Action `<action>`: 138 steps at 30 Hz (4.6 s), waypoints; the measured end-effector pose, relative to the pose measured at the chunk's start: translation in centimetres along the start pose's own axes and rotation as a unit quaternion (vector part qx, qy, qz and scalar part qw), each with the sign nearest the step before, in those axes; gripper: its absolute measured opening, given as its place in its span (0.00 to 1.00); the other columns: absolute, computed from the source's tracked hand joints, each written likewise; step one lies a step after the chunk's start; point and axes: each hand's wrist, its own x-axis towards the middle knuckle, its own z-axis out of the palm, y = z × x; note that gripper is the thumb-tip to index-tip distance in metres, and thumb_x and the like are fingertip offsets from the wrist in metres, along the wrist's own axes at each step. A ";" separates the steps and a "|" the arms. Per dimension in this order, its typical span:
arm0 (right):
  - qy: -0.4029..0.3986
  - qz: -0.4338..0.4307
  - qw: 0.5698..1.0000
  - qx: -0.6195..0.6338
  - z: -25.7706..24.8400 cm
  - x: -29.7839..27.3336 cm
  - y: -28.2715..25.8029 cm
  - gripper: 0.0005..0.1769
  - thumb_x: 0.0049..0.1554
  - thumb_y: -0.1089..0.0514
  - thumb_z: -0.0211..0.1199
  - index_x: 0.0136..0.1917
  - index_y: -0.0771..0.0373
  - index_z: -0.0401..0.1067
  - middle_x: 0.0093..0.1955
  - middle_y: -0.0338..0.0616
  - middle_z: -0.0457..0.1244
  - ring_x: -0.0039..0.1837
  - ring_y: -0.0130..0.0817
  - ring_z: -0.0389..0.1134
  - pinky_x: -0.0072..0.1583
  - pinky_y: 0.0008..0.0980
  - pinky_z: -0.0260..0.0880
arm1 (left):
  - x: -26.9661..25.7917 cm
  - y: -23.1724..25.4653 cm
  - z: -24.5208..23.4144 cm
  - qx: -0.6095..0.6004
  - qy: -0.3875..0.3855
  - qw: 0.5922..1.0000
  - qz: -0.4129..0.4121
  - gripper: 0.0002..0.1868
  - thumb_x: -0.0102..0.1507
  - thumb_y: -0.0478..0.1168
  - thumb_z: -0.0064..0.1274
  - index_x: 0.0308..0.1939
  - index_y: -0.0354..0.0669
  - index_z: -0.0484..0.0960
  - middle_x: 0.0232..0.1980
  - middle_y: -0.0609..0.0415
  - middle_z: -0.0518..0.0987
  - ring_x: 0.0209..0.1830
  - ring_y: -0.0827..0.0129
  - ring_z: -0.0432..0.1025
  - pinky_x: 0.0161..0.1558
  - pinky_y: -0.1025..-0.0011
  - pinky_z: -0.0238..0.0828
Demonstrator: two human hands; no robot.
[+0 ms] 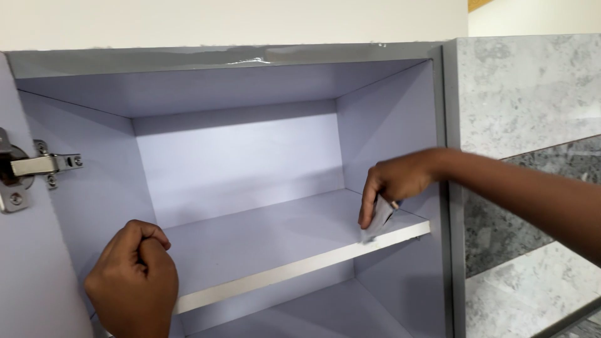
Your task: Cleaning the interior and exterior of a wall-mounted cabinet using a cloth.
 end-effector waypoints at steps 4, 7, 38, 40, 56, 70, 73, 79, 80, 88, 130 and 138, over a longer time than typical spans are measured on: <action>0.010 0.039 0.997 0.067 0.0 -0.2 -1.4 0.28 0.51 0.74 0.54 0.54 0.50 0.84 0.61 0.34 0.74 0.65 0.29 0.73 0.70 0.34 0.67 | -0.2 -0.7 0.2 -0.010 0.002 1.000 0.017 0.14 0.65 0.25 0.45 0.28 0.38 0.81 0.26 0.54 0.78 0.17 0.73 0.68 0.22 0.72 0.61; 0.121 0.032 0.991 -0.048 1.4 1.5 -1.7 0.28 0.52 0.73 0.54 0.56 0.48 0.82 0.60 0.33 0.73 0.63 0.31 0.73 0.68 0.33 0.69 | -0.3 -1.3 0.3 -0.013 0.005 0.999 0.038 0.15 0.67 0.25 0.45 0.28 0.38 0.81 0.26 0.54 0.79 0.18 0.75 0.70 0.23 0.75 0.62; 0.234 0.224 0.928 -0.185 0.4 8.9 0.9 0.15 0.57 0.65 0.61 0.58 0.59 0.77 0.55 0.48 0.69 0.54 0.42 0.74 0.56 0.41 0.77 | 0.1 -0.1 -0.2 -0.022 0.012 0.999 0.025 0.13 0.63 0.25 0.44 0.27 0.38 0.79 0.27 0.53 0.78 0.20 0.71 0.71 0.25 0.70 0.65; 0.222 0.229 0.932 -0.174 -0.1 11.4 2.5 0.16 0.57 0.65 0.62 0.59 0.60 0.76 0.55 0.50 0.68 0.54 0.42 0.75 0.55 0.41 0.78 | 0.4 0.0 -0.4 -0.030 0.029 0.999 0.030 0.12 0.63 0.25 0.44 0.28 0.38 0.79 0.28 0.52 0.78 0.20 0.70 0.71 0.26 0.70 0.66; 0.139 0.179 0.961 -0.158 -2.0 24.2 10.9 0.12 0.61 0.63 0.58 0.55 0.57 0.79 0.55 0.48 0.71 0.54 0.40 0.73 0.54 0.42 0.75 | 0.7 -0.1 -0.1 -0.046 0.028 0.999 -0.007 0.14 0.59 0.24 0.42 0.22 0.39 0.77 0.23 0.58 0.78 0.12 0.77 0.65 0.16 0.72 0.56; 0.151 0.169 0.960 -0.167 -1.0 25.2 10.6 0.22 0.59 0.64 0.60 0.64 0.48 0.78 0.63 0.42 0.70 0.60 0.37 0.71 0.63 0.40 0.72 | 0.9 -0.7 0.2 -0.037 0.004 0.999 0.004 0.15 0.59 0.24 0.41 0.21 0.38 0.77 0.22 0.58 0.78 0.11 0.78 0.64 0.15 0.73 0.57; 0.122 0.148 0.981 -0.020 -2.8 23.6 7.3 0.19 0.61 0.62 0.59 0.63 0.51 0.77 0.62 0.45 0.71 0.61 0.40 0.70 0.62 0.42 0.72 | 1.0 -0.9 0.2 -0.034 -0.007 0.999 0.007 0.16 0.59 0.23 0.40 0.20 0.38 0.77 0.22 0.57 0.79 0.11 0.78 0.64 0.15 0.73 0.57; 0.172 0.141 0.972 -0.074 -1.5 25.6 4.7 0.19 0.61 0.61 0.57 0.64 0.52 0.76 0.61 0.45 0.70 0.60 0.39 0.72 0.61 0.42 0.72 | 0.8 -0.7 0.1 -0.036 -0.007 0.999 0.013 0.16 0.60 0.23 0.40 0.21 0.38 0.77 0.22 0.57 0.79 0.11 0.77 0.65 0.14 0.72 0.57; 0.173 0.139 0.968 -0.116 -1.0 26.2 4.4 0.18 0.60 0.63 0.59 0.63 0.55 0.76 0.61 0.48 0.69 0.60 0.41 0.71 0.60 0.43 0.73 | 0.8 -0.6 0.2 -0.037 -0.004 0.999 0.014 0.15 0.60 0.23 0.41 0.21 0.38 0.78 0.22 0.56 0.79 0.11 0.77 0.65 0.14 0.72 0.58; 0.148 0.134 0.959 -0.200 1.4 27.9 -3.2 0.12 0.60 0.63 0.62 0.56 0.66 0.77 0.61 0.55 0.66 0.57 0.45 0.73 0.56 0.43 0.78 | 1.1 -0.3 0.1 -0.014 -0.027 0.999 -0.028 0.16 0.59 0.23 0.40 0.19 0.37 0.78 0.20 0.56 0.79 0.10 0.75 0.67 0.14 0.71 0.57; 0.018 -0.148 0.970 -0.190 6.3 7.0 -23.3 0.37 0.52 0.38 0.66 0.72 0.47 0.63 0.42 0.50 0.72 0.47 0.45 0.74 0.53 0.45 0.73 | -5.8 -0.2 -1.3 -0.093 0.117 0.980 0.135 0.07 0.69 0.32 0.47 0.49 0.32 0.75 0.62 0.44 0.69 0.59 0.53 0.65 0.53 0.59 0.69; 0.180 -0.281 0.937 -0.106 4.7 6.1 -18.3 0.09 0.54 0.58 0.67 0.50 0.54 0.77 0.45 0.40 0.75 0.48 0.36 0.78 0.51 0.39 0.77 | -9.4 -0.6 -3.8 0.055 -0.038 0.989 0.134 0.13 0.63 0.31 0.49 0.51 0.35 0.82 0.63 0.43 0.76 0.61 0.49 0.72 0.58 0.54 0.69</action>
